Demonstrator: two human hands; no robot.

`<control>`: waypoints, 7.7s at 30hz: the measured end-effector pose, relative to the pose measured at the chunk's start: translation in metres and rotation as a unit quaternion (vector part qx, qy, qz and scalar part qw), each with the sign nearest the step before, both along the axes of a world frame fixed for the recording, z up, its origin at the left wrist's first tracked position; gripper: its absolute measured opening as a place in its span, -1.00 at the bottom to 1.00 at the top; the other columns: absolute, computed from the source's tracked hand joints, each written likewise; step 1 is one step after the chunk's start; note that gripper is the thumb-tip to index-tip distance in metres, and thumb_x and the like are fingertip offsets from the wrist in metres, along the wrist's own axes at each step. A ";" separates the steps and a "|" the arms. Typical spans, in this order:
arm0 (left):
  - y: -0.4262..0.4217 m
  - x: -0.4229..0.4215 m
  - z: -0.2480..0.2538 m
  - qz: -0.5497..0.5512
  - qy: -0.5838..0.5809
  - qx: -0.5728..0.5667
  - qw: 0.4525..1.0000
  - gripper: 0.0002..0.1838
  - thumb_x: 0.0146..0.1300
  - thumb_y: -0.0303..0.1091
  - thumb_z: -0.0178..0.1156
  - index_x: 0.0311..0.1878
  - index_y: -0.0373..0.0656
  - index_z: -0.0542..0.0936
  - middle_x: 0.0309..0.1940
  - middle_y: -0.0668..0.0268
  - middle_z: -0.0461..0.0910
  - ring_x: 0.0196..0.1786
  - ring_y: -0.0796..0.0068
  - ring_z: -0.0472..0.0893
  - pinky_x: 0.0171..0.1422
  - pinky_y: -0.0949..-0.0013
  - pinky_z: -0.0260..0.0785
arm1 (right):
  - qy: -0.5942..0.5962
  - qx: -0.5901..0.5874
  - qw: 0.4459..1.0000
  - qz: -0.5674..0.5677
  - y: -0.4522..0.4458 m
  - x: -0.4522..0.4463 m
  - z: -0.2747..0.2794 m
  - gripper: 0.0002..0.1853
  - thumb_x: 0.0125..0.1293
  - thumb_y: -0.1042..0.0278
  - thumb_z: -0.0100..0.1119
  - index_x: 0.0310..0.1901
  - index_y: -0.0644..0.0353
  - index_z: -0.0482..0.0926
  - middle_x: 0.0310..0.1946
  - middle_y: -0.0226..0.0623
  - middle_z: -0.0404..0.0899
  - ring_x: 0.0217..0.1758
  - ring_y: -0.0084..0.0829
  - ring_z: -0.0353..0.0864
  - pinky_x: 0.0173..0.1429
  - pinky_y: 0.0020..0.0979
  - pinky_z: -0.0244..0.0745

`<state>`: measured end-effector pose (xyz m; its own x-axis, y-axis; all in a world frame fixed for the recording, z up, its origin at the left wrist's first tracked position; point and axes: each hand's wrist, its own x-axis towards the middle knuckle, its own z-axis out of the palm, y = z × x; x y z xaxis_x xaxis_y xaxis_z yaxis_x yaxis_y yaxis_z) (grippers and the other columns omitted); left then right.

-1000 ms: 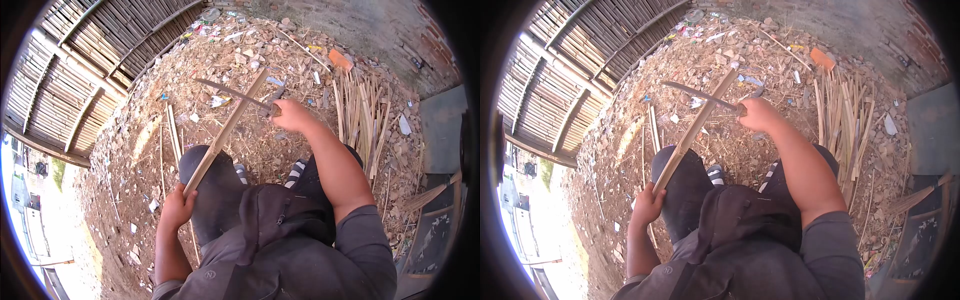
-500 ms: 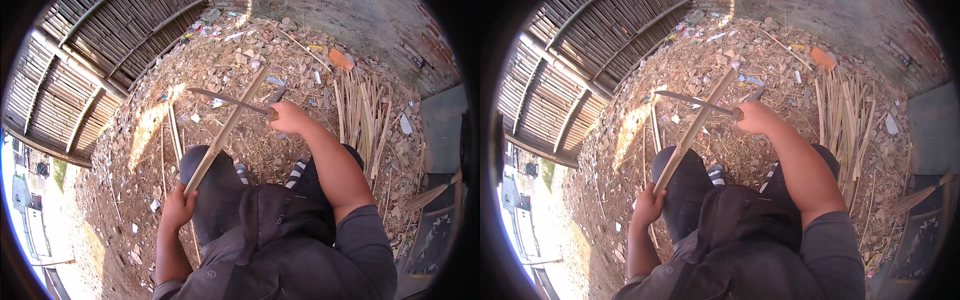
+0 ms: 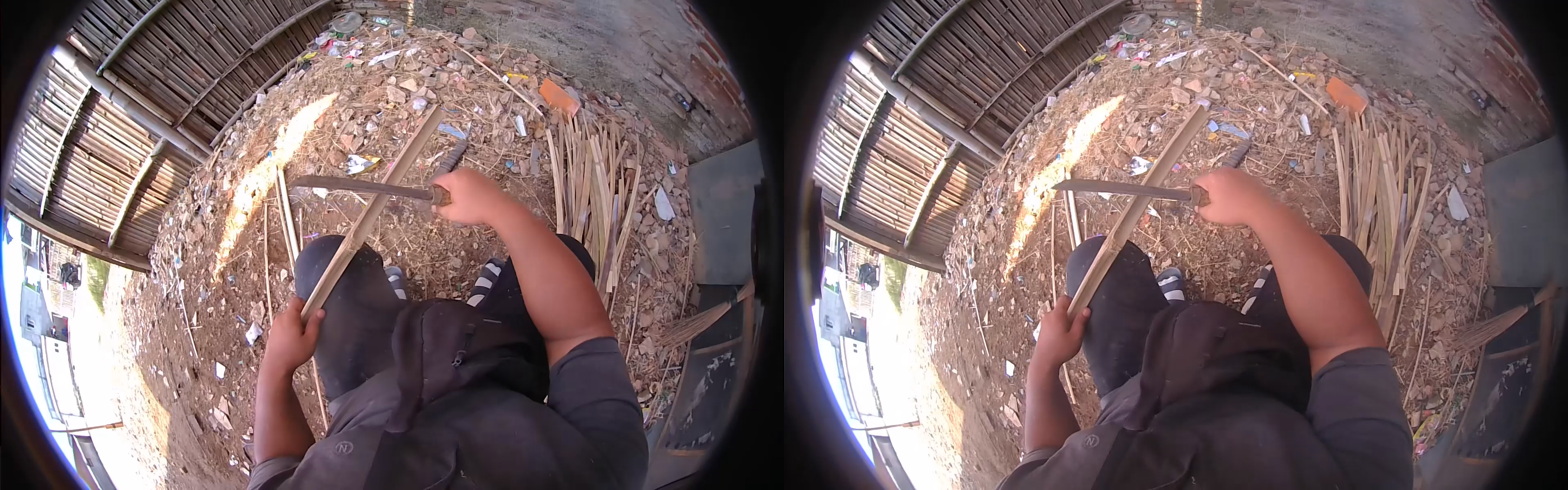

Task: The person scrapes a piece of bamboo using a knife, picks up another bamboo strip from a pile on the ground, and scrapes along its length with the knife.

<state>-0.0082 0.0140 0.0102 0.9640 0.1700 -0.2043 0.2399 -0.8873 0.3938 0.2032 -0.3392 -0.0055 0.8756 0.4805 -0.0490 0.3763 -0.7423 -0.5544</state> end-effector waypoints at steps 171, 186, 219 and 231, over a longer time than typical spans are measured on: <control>0.038 -0.075 -0.367 0.244 0.210 -0.332 0.887 -0.57 0.43 -0.21 0.24 0.25 -0.19 0.47 0.02 0.14 0.66 0.05 0.31 0.67 0.10 0.21 0.57 | -0.028 -0.001 0.829 -0.558 -0.296 -0.128 -0.143 -0.50 0.14 0.07 0.38 0.02 0.27 0.67 -0.06 0.12 0.71 0.08 0.09 0.69 0.14 -0.08 0.58; -0.089 0.035 -0.295 0.162 0.184 -0.367 0.897 -0.59 0.44 -0.20 0.23 0.24 -0.18 0.48 0.01 0.16 0.66 0.03 0.32 0.67 0.08 0.22 0.57 | 0.143 -0.057 0.707 -0.690 -0.309 -0.289 -0.311 -0.57 0.18 0.21 0.29 0.06 0.21 0.69 -0.01 0.14 0.69 0.10 0.17 0.68 0.15 0.06 0.61; -0.013 -0.021 -0.292 0.255 0.186 -0.369 0.874 -0.62 0.46 -0.18 0.20 0.22 -0.15 0.49 -0.02 0.19 0.66 -0.01 0.36 0.67 0.02 0.25 0.57 | -0.013 -0.045 0.717 -0.695 -0.330 -0.318 -0.251 -0.61 0.16 0.27 0.27 0.05 0.11 0.67 -0.17 0.09 0.73 -0.06 0.17 0.71 0.01 0.08 0.58; -0.002 -0.026 -0.289 0.269 0.181 -0.373 0.869 -0.63 0.47 -0.17 0.19 0.21 -0.14 0.50 -0.04 0.21 0.66 -0.02 0.37 0.67 0.00 0.26 0.57 | 0.115 -0.071 0.725 -0.676 -0.305 -0.308 -0.328 -0.58 0.24 0.33 0.14 0.14 0.15 0.65 -0.05 0.22 0.69 0.10 0.19 0.67 0.27 0.06 0.50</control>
<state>-0.0345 0.0120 -0.2791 0.6358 0.2658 -0.7247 0.7691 -0.1382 0.6240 -0.1046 -0.6444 -0.3330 0.5023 -0.8326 -0.2335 -0.8380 -0.4022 -0.3687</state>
